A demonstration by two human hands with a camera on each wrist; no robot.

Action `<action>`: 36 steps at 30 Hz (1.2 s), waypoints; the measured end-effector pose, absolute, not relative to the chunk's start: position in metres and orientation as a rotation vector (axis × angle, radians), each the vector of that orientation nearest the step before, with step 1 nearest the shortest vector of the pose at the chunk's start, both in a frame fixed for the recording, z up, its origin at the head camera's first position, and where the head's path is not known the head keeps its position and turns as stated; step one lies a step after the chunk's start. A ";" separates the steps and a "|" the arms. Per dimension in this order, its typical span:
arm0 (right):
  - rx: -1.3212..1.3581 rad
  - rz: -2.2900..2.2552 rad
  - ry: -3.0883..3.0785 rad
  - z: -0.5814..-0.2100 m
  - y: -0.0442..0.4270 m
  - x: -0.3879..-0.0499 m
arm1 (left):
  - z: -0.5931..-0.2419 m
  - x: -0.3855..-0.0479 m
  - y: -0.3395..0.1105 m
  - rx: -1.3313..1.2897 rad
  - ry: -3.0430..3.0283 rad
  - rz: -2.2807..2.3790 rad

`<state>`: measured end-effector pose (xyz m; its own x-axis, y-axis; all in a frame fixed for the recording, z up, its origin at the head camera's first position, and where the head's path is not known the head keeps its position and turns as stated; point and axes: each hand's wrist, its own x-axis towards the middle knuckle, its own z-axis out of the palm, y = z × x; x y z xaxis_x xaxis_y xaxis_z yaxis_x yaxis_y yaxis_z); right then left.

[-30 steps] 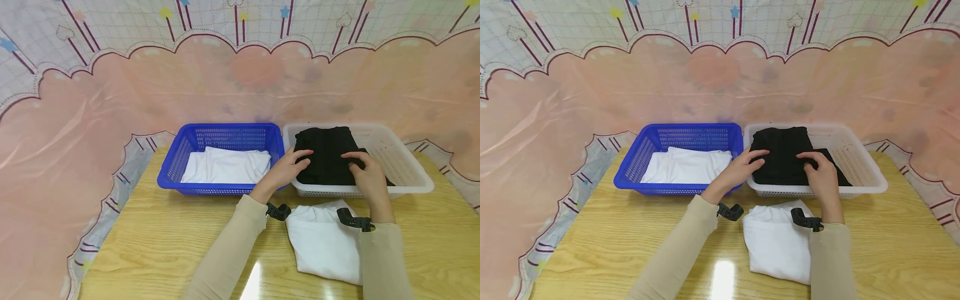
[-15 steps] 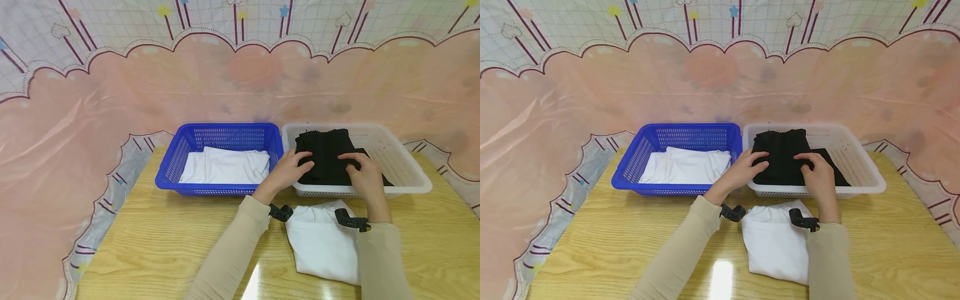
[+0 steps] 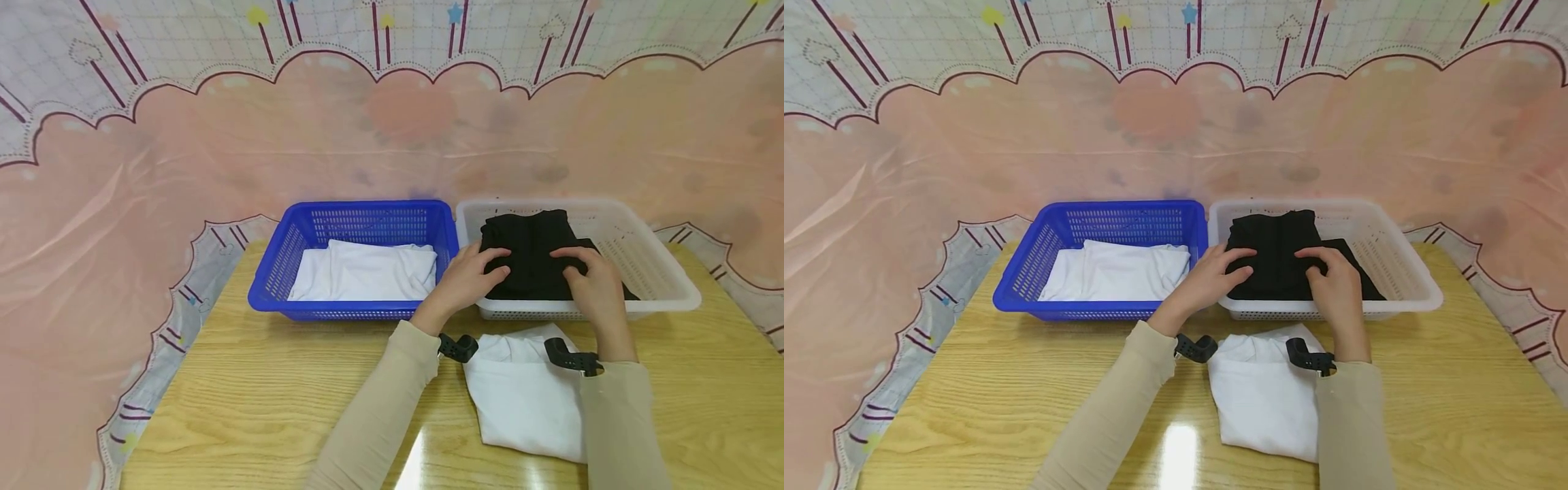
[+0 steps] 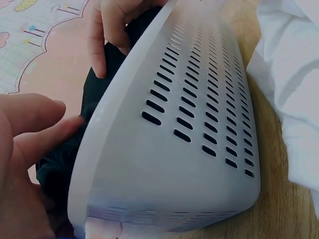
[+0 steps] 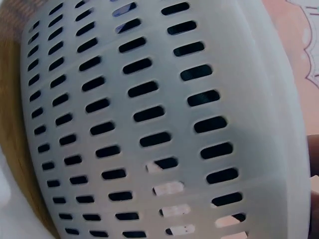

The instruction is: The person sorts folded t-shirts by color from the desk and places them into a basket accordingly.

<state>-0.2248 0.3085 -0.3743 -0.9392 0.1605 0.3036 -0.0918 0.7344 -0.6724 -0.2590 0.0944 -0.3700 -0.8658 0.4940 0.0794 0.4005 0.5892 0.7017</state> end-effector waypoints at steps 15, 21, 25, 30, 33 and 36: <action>-0.090 1.042 -2.651 -0.370 0.309 -0.221 | -0.367 -0.261 0.093 0.878 2.628 0.991; -0.101 1.099 -2.654 -0.371 0.309 -0.221 | -0.365 -0.261 0.095 0.819 2.665 0.912; -0.102 1.111 -2.655 -0.370 0.309 -0.222 | -0.365 -0.262 0.096 0.789 2.703 0.917; -0.125 1.123 -2.663 -0.368 0.311 -0.221 | -0.364 -0.262 0.098 0.777 2.719 0.912; -0.168 1.137 -2.661 -0.366 0.314 -0.219 | -0.363 -0.261 0.099 0.779 2.731 0.862; -0.201 1.126 -2.665 -0.365 0.318 -0.216 | -0.361 -0.260 0.100 0.785 2.740 0.786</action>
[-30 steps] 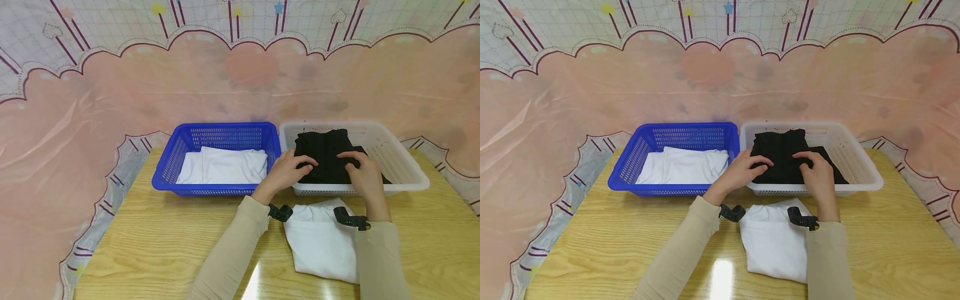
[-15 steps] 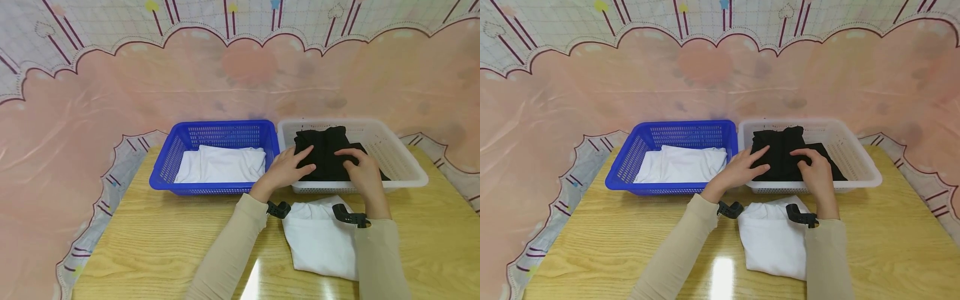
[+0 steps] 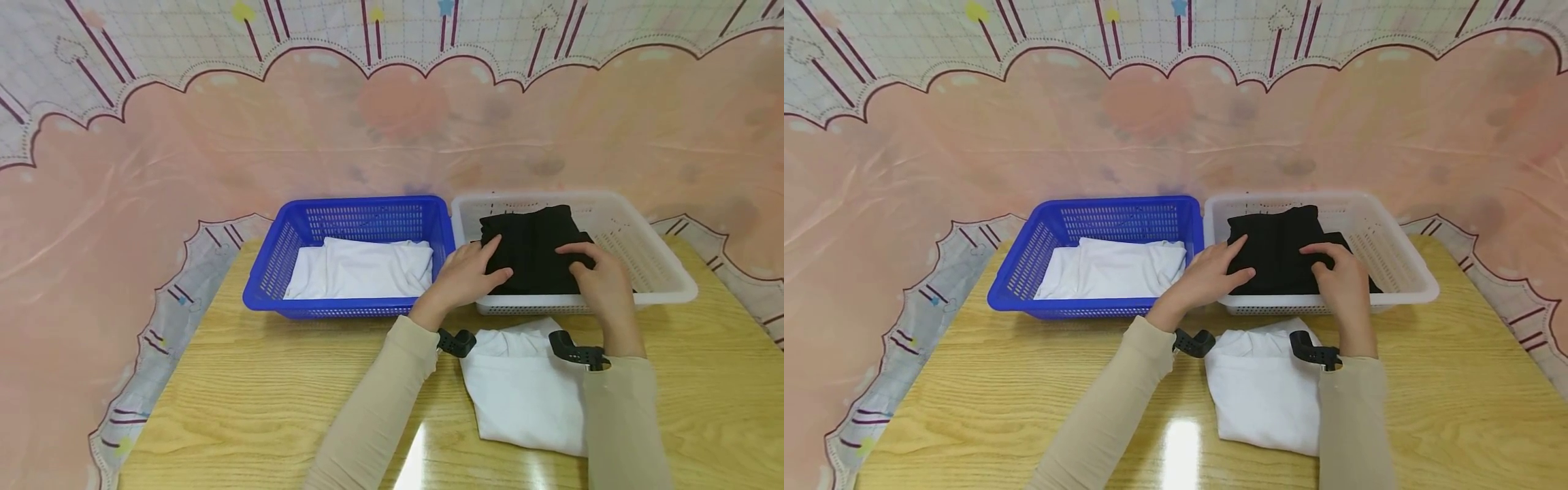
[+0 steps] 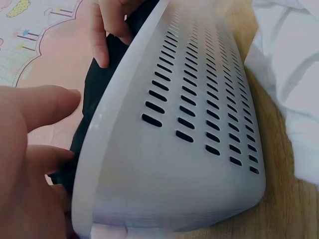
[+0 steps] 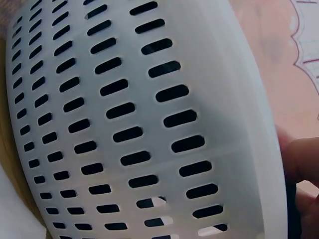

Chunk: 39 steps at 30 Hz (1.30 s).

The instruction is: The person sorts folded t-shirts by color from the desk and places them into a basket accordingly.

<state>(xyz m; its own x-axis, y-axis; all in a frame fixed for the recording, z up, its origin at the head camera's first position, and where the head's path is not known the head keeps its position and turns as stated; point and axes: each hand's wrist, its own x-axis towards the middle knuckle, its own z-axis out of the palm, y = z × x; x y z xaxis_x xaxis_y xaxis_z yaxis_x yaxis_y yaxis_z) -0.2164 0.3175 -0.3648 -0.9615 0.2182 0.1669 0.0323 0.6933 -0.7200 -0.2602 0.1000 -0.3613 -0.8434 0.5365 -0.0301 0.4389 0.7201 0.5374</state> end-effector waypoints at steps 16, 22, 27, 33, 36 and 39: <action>-0.123 0.962 -2.659 -0.367 0.314 -0.219 | -0.362 -0.256 0.117 0.686 2.942 0.257; -0.074 0.829 -2.710 -0.368 0.313 -0.219 | -0.363 -0.255 0.118 0.687 2.959 0.196; -0.125 0.750 -2.803 -0.370 0.312 -0.219 | -0.364 -0.256 0.119 0.711 2.955 0.168; -0.206 0.737 -2.802 -0.373 0.312 -0.219 | -0.364 -0.255 0.119 0.723 2.939 0.186; -0.239 0.758 -2.783 -0.374 0.311 -0.220 | -0.366 -0.255 0.118 0.727 2.945 0.170; -0.247 0.771 -2.790 -0.373 0.310 -0.220 | -0.367 -0.255 0.117 0.748 2.951 0.149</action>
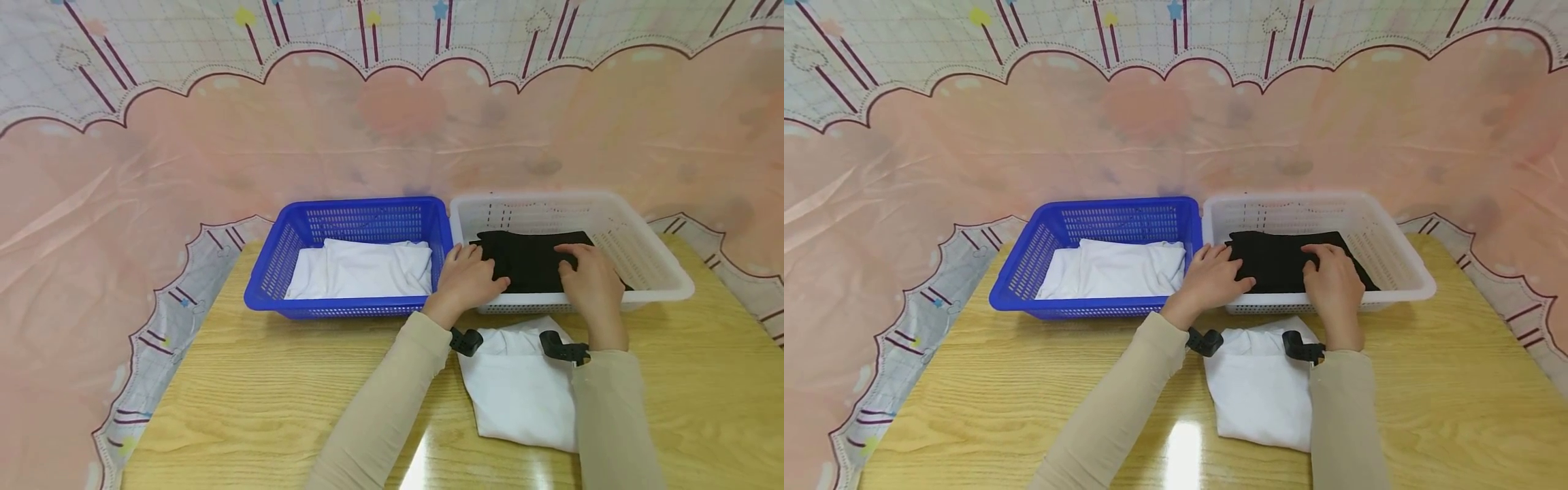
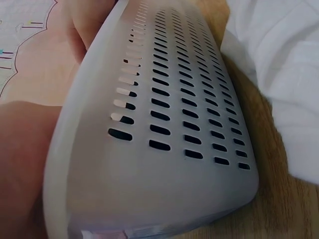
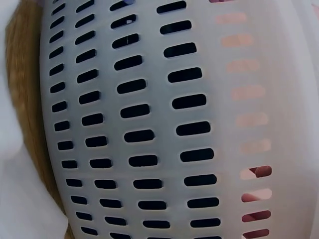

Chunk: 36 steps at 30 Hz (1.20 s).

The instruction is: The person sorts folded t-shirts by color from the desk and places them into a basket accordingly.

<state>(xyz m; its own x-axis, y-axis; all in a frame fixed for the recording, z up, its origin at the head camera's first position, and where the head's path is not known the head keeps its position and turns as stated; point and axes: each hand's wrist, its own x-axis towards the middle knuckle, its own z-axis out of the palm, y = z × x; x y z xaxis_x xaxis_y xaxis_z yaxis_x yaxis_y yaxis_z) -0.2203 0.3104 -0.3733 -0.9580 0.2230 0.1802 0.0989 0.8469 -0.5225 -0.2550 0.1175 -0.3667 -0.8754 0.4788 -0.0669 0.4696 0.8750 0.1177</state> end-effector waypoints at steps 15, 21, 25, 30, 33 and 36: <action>-0.014 1.286 -2.596 -0.380 0.314 -0.216 | -0.376 -0.250 0.104 0.785 3.034 0.719; 0.049 1.471 -2.458 -0.381 0.318 -0.212 | -0.379 -0.223 0.090 0.924 2.924 1.173; 0.050 1.501 -2.350 -0.383 0.319 -0.214 | -0.381 -0.207 0.077 0.902 2.528 1.702; 0.030 1.537 -2.242 -0.382 0.316 -0.210 | -0.388 -0.198 0.056 0.694 1.979 2.141; 0.047 1.657 -2.130 -0.378 0.317 -0.204 | -0.393 -0.193 0.048 0.698 1.892 2.137; 0.088 1.834 -1.987 -0.375 0.321 -0.198 | -0.398 -0.183 0.044 0.703 1.843 2.092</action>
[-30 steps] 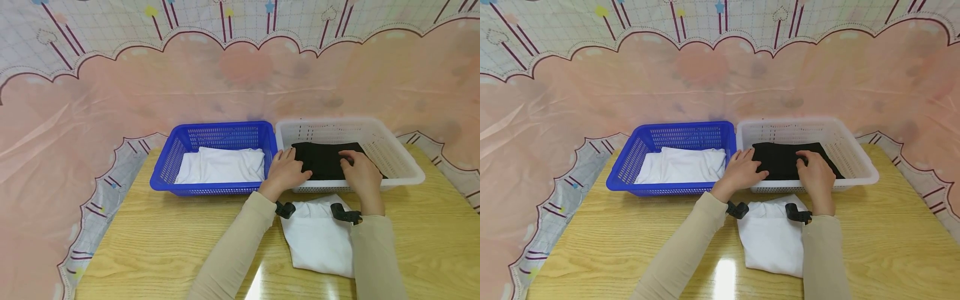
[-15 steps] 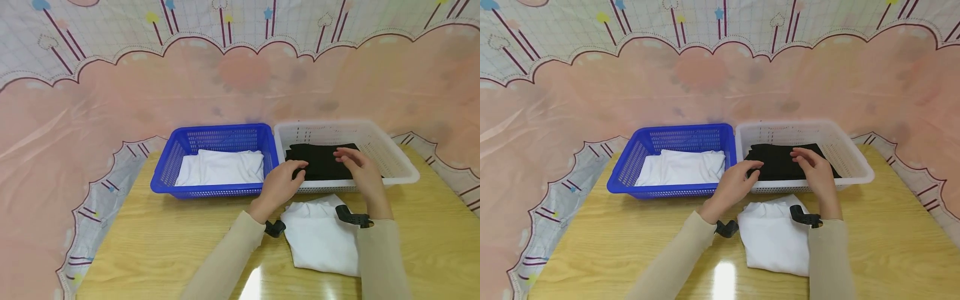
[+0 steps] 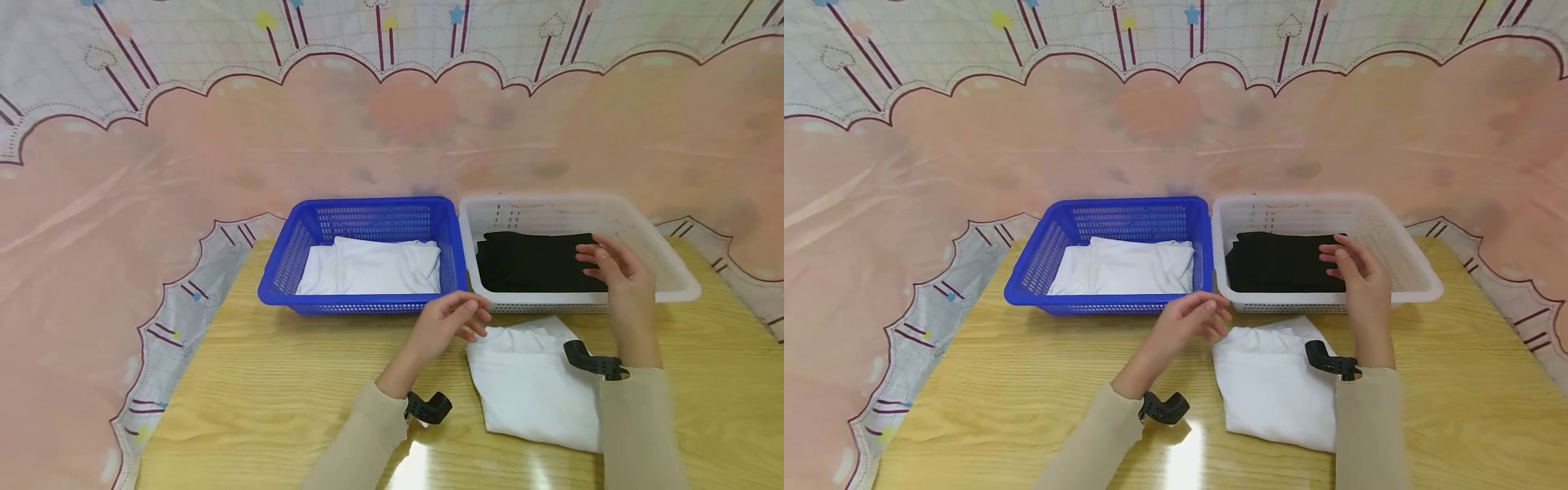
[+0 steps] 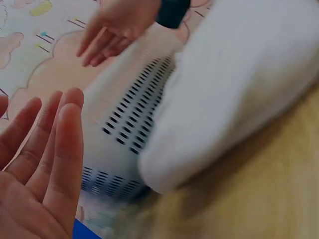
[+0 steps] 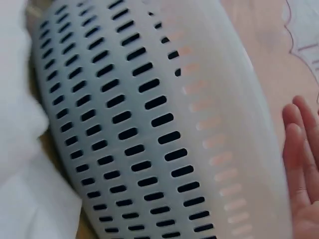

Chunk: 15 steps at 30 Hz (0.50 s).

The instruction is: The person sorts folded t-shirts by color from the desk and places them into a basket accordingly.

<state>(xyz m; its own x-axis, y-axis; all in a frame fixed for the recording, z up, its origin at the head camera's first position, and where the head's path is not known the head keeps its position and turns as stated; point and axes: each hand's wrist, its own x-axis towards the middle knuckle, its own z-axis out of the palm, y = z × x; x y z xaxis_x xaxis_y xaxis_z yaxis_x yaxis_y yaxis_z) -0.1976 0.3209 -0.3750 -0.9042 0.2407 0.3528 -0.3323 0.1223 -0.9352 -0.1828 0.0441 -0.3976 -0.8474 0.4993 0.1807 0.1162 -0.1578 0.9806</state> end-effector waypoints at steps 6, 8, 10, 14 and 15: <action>0.185 1.936 -2.049 -0.371 0.325 -0.178 | -0.407 -0.162 0.034 0.534 1.834 2.024; 0.204 1.894 -2.131 -0.369 0.323 -0.170 | -0.412 -0.159 0.027 0.473 1.855 1.985; 0.205 1.830 -2.223 -0.372 0.325 -0.163 | -0.423 -0.159 0.022 0.438 1.857 1.957; 0.176 1.807 -2.357 -0.403 0.341 -0.148 | -0.447 -0.155 0.012 0.398 1.804 1.945; 0.166 1.810 -2.399 -0.411 0.345 -0.144 | -0.452 -0.153 0.010 0.392 1.787 1.939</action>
<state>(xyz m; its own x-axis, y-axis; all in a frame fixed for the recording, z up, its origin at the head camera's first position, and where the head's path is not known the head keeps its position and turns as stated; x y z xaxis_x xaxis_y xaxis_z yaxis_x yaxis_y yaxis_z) -0.1444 0.3453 -0.4106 -0.9852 -0.0088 0.1710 -0.1668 0.2742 -0.9471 -0.1529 0.0105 -0.4523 -0.8484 0.5189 -0.1048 -0.1467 -0.0402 0.9884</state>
